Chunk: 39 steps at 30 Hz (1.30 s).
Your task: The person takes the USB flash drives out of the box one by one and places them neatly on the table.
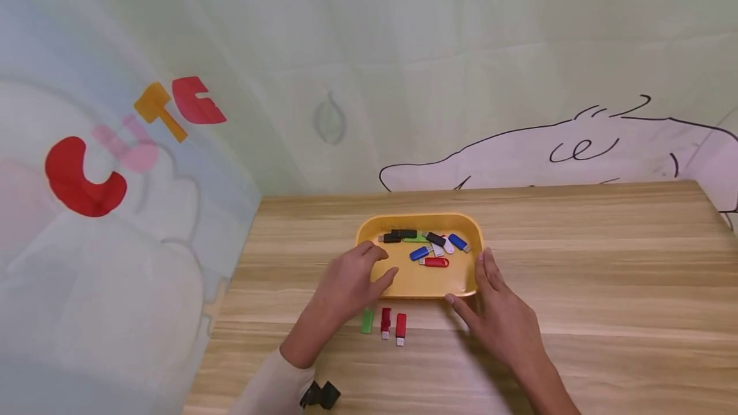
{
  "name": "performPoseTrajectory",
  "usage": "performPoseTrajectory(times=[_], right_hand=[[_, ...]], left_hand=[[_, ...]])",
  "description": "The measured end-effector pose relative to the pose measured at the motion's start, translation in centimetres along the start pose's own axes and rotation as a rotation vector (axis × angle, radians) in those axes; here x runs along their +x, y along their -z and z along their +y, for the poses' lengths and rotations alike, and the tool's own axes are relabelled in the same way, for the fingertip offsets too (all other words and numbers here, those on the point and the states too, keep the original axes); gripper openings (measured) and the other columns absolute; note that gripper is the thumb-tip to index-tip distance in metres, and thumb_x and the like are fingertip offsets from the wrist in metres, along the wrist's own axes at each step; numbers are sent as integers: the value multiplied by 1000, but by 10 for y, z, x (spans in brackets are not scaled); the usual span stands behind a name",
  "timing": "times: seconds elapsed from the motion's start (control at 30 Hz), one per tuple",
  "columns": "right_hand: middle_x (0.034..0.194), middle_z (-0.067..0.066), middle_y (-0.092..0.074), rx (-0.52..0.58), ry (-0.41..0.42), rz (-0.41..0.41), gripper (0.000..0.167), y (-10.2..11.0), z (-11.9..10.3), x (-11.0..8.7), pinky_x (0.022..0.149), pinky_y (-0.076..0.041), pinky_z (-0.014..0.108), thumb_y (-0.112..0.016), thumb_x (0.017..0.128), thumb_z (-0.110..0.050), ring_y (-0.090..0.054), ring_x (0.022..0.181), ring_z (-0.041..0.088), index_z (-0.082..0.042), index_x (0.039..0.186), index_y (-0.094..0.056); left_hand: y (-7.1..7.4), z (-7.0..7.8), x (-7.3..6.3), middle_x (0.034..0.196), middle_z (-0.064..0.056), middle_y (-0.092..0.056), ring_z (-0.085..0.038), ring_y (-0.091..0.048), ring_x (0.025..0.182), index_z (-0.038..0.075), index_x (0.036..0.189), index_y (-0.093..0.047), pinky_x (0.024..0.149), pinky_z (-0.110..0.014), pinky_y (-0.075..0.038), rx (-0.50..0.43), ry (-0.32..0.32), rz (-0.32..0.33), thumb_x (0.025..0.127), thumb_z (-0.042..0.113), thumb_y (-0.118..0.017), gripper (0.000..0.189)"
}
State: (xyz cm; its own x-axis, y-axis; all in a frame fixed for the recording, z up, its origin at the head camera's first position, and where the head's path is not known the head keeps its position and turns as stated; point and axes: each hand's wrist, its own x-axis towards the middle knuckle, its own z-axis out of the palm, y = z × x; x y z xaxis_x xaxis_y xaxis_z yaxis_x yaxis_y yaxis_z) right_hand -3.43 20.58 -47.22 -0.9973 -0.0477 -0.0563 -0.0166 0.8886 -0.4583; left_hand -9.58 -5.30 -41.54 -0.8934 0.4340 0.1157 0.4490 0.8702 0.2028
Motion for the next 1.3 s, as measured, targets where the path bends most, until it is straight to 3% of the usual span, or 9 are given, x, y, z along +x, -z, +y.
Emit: performPoseTrajectory(times=[0.2, 0.43, 1.03, 1.3], right_hand=[[173, 23, -19, -6, 0, -3, 106, 0, -1, 0, 92, -57, 64, -66, 97, -65, -49, 140, 55, 1, 166, -19], [173, 23, -18, -4, 2, -7, 106, 2, -2, 0, 94, -55, 67, -64, 98, -66, -48, 140, 56, 1, 166, -18], [173, 23, -21, 2, 11, 20, 103, 1, -1, -1, 93, -56, 67, -66, 98, -63, -51, 138, 55, 1, 166, -21], [173, 23, -21, -1, 8, 14, 105, 1, -1, 0, 91, -57, 65, -68, 97, -63, -51, 138, 55, 1, 166, -22]], left_hand=[[-1, -5, 11, 106, -5, -72, -11, -59, 69, 9, 113, -77, 64, -19, -55, 1, 63, 21, 91, 43, -84, 42], [-6, -12, 21, 104, -6, -73, -15, -67, 76, 6, 112, -77, 65, -26, -60, 16, 85, 56, 90, 43, -85, 44], [-16, -18, 42, 104, -7, -73, -14, -60, 75, 6, 112, -78, 66, -24, -59, 38, 187, -30, 92, 44, -83, 44], [-24, -19, 50, 100, -5, -71, -13, -57, 71, 4, 112, -77, 58, -20, -49, 38, 195, -74, 92, 44, -82, 45]])
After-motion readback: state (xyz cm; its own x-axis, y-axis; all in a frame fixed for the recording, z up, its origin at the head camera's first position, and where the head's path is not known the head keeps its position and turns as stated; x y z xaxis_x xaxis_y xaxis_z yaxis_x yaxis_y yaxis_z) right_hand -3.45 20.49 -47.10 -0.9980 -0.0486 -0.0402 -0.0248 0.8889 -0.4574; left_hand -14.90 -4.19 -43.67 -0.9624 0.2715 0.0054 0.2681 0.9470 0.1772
